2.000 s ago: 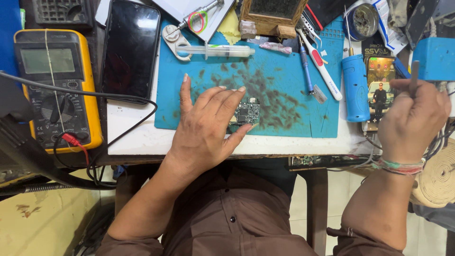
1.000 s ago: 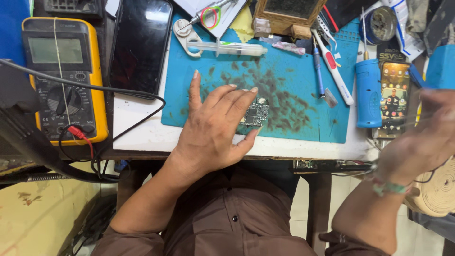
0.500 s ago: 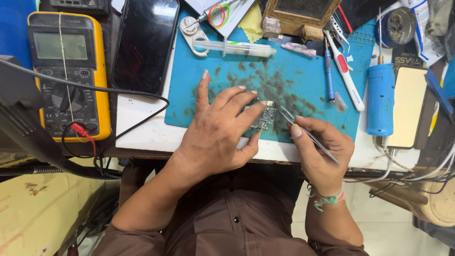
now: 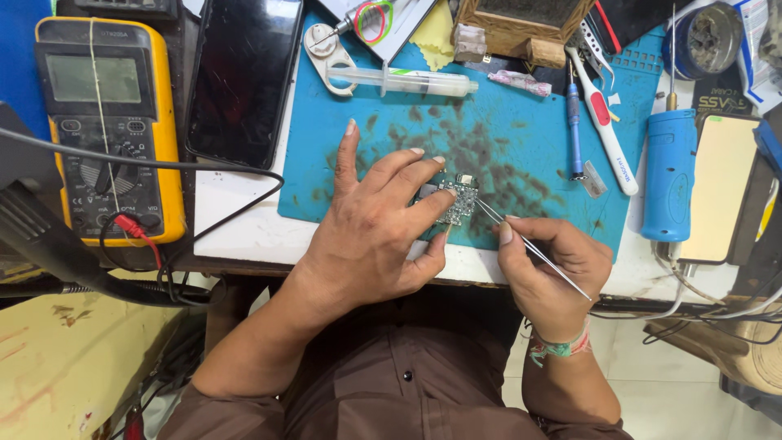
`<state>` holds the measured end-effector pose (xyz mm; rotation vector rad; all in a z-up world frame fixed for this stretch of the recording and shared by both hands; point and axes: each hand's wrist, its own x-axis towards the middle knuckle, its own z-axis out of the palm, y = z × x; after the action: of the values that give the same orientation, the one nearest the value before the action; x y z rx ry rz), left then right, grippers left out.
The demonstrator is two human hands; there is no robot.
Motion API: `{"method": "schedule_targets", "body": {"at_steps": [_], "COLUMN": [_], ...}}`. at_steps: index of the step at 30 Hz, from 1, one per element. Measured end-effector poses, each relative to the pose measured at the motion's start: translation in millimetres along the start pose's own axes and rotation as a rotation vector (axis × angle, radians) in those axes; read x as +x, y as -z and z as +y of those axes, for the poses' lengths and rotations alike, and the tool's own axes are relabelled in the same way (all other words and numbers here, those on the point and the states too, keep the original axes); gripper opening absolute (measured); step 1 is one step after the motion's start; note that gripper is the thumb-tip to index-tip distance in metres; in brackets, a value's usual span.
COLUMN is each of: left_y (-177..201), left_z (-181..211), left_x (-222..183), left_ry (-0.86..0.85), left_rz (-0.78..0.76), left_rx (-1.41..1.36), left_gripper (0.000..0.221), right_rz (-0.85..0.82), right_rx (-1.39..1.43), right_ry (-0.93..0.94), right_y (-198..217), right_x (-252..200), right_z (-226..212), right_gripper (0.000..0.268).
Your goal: The person uses a screwdriver and tweezers to handle components on a small mobile phone circuit board on a blue repair mat. The person touches parts of the board and positions components with the tools.
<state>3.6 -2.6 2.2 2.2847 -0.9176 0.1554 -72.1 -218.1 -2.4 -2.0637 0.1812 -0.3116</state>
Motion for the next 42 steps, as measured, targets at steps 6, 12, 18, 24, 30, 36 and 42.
{"method": "schedule_targets", "body": {"at_steps": [6,12,18,24,30,36,42], "left_y": [0.6,-0.1,-0.2,-0.1,-1.5,-1.5,-4.9], "left_z": [0.6,1.0,1.1,3.0,3.7,3.8,2.2], "left_x": [0.3,0.0,-0.4,-0.2,0.0,-0.3,-7.7], "left_ry": [0.004,0.009,0.004,0.001,0.002,-0.018,-0.264], "left_rz": [-0.007,-0.005,0.001,0.012,0.013,0.002,0.097], "left_rx": [0.008,0.014,0.006,0.009,0.011,0.046,0.105], "left_gripper": [0.038,0.038,0.038,0.038,0.038,0.042,0.035], "right_rz": [0.005,0.000,0.001,0.001,0.001,0.048,-0.234], "right_rx": [-0.019,-0.026,-0.033,-0.035,-0.048,0.043,0.138], "right_ry": [-0.002,0.039,0.064,0.109,0.169,0.080,0.217], "right_y": [-0.4,-0.1,-0.5,-0.5,0.2,-2.7,16.2], "right_x": [0.5,-0.4,-0.2,0.8,1.7,-2.0,4.4], "right_z": [-1.4,-0.3,-0.7,-0.8,-1.4,1.2,5.2], "right_gripper": [0.008,0.009,0.009,0.009,0.009,0.009,0.011]}}
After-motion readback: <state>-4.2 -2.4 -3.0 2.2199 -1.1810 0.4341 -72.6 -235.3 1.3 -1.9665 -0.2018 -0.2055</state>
